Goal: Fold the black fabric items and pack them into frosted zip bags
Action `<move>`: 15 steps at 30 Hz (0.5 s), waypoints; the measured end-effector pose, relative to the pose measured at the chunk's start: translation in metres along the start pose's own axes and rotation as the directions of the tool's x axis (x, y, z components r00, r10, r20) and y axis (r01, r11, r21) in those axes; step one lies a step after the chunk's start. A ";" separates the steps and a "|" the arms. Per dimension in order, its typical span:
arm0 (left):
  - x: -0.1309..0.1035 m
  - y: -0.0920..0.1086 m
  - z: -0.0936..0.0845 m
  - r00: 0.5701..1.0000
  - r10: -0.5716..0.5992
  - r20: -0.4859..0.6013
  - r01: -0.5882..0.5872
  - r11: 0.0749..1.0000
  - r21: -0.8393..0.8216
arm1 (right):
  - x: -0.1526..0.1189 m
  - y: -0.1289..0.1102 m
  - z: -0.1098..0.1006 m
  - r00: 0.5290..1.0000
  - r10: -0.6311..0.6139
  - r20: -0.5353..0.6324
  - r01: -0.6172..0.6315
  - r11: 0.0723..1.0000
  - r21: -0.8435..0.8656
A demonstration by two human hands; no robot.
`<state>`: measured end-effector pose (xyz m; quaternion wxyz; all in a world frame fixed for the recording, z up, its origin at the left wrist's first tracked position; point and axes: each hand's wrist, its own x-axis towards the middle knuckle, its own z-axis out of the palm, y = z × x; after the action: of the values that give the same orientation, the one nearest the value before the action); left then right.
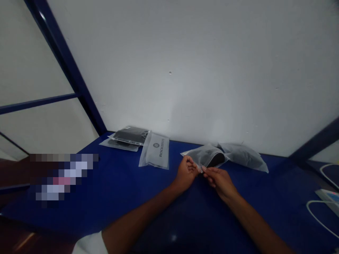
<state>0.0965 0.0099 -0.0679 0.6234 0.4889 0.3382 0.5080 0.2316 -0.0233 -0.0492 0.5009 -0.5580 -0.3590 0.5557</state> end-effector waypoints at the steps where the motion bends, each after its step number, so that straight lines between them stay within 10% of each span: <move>1: 0.000 0.000 0.000 1.000 0.011 0.003 -0.011 1.000 0.000 | 0.000 -0.001 0.000 1.000 -0.001 -0.006 0.001 1.000 0.010; 15: -0.002 0.010 0.005 0.998 0.040 0.044 -0.039 0.999 -0.011 | 0.006 -0.014 -0.011 0.993 -0.044 -0.106 0.051 0.997 0.059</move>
<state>0.0974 0.0070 -0.0574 0.6231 0.5036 0.3119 0.5108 0.2451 -0.0163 -0.0389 0.5493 -0.5618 -0.3280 0.5245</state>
